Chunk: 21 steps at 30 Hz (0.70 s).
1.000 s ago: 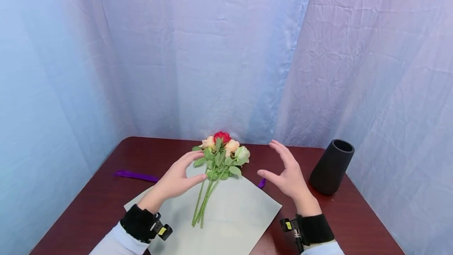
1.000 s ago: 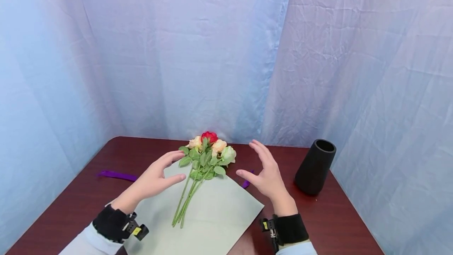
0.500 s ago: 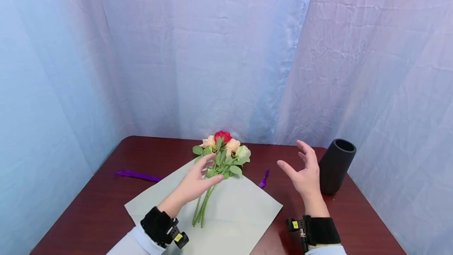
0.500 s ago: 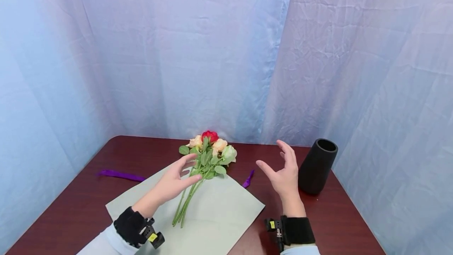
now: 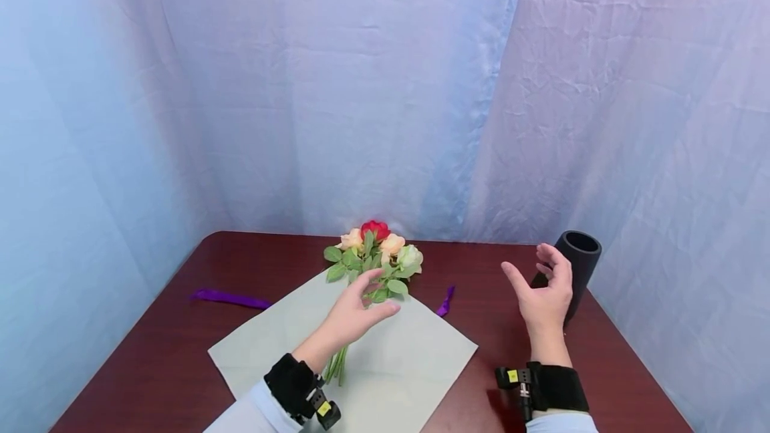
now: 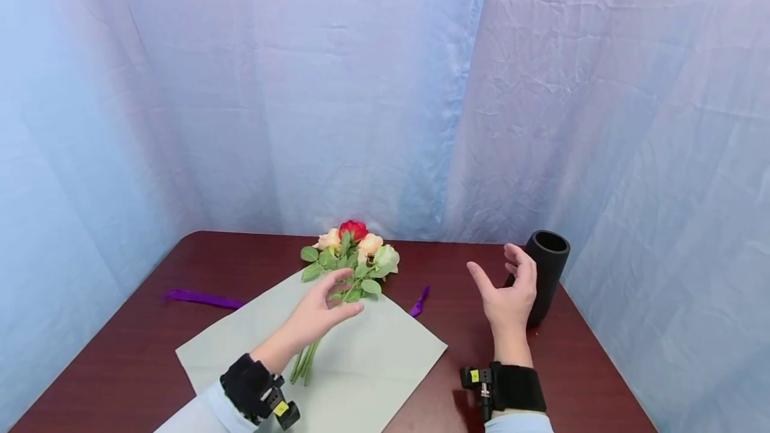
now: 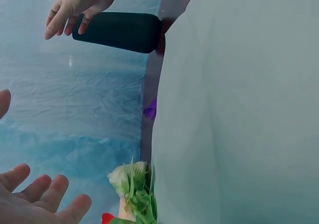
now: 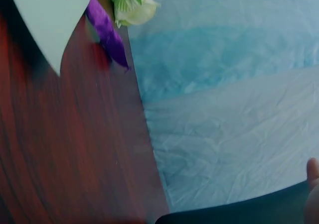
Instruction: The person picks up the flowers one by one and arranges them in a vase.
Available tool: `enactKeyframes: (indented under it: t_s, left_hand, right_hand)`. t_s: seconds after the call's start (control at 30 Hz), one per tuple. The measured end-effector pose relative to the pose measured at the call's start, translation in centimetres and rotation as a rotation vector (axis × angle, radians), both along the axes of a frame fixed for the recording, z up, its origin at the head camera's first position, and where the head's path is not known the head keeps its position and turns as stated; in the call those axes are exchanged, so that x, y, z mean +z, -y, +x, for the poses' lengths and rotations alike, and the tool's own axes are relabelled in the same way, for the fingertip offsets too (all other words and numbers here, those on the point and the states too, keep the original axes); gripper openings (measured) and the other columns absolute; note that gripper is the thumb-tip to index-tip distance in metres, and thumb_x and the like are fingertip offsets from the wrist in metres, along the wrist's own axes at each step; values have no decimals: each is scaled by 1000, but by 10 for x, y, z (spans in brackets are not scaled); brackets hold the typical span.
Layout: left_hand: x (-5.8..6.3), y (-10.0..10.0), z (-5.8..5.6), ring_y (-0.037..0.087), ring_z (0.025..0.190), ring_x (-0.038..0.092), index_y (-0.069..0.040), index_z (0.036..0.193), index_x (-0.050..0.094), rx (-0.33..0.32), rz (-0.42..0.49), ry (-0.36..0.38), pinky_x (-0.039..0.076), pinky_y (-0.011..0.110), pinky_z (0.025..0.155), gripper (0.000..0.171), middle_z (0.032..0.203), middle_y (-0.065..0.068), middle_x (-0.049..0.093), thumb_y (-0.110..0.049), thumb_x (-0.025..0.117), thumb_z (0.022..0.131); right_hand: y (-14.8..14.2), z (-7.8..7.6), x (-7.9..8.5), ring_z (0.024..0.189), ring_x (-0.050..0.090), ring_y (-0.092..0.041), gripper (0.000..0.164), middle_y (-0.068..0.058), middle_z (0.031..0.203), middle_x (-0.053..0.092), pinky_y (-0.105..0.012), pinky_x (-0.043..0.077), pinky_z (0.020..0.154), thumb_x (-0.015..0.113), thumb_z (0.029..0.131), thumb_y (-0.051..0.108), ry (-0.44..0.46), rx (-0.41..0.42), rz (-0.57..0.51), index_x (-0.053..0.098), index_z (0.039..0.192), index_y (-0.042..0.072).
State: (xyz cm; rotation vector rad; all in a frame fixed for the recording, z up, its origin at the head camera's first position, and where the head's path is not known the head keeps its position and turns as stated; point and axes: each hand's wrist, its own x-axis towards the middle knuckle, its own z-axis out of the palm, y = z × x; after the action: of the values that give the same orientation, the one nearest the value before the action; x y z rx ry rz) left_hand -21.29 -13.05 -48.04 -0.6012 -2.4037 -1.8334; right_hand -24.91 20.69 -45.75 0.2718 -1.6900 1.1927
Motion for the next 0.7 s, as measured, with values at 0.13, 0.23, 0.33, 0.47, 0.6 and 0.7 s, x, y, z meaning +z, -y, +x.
enactKeyframes:
  t_s: [0.13, 0.23, 0.33, 0.47, 0.6, 0.7]
  left_hand:
    - [-3, -8, -1, 34, 141, 43, -8, 154, 40, -13, 24, 15, 35, 55, 112, 74, 155, 12, 43, -30, 77, 93]
    - [-4, -14, -3, 33, 140, 44, -7, 154, 40, -22, 30, 24, 35, 54, 112, 75, 155, 11, 43, -30, 77, 93]
    - [-6, -20, -5, 31, 139, 46, -8, 153, 42, -30, 37, 35, 36, 53, 112, 74, 154, 10, 45, -31, 77, 92]
    - [-8, -28, -7, 30, 138, 47, -11, 152, 44, -37, 41, 53, 36, 52, 112, 71, 153, 8, 46, -33, 77, 92]
    - [-10, -38, -6, 31, 138, 47, -13, 151, 45, -42, 46, 57, 37, 53, 112, 70, 152, 7, 46, -32, 77, 92]
    - [-11, -45, -6, 29, 137, 48, -13, 151, 45, -47, 46, 57, 38, 53, 111, 69, 152, 6, 47, -31, 77, 92]
  right_hand:
    - [2, 11, 8, 109, 54, -30, 64, -30, 121, 56, -25, 43, 91, 86, 74, -5, -61, -78, -66, 55, 129, -13]
    - [-4, 9, 4, 103, 53, -26, 61, -29, 118, 57, -23, 42, 87, 87, 75, -1, -77, -158, -111, 55, 126, -13]
    - [-18, -2, -7, 102, 52, -22, 63, -24, 118, 58, -23, 40, 84, 89, 75, 4, -70, -218, -142, 57, 126, -11]
    - [-40, -17, -26, 103, 51, -14, 66, -1, 119, 59, -23, 38, 83, 93, 73, 13, -28, -264, -193, 60, 129, 0]
    - [-52, -22, -37, 106, 48, -12, 68, 20, 119, 49, -25, 36, 84, 93, 74, 23, 27, -302, -236, 59, 131, 12]
    - [-57, -21, -41, 107, 46, -11, 69, 23, 121, 44, -25, 36, 85, 92, 75, 30, 90, -336, -275, 56, 133, 19]
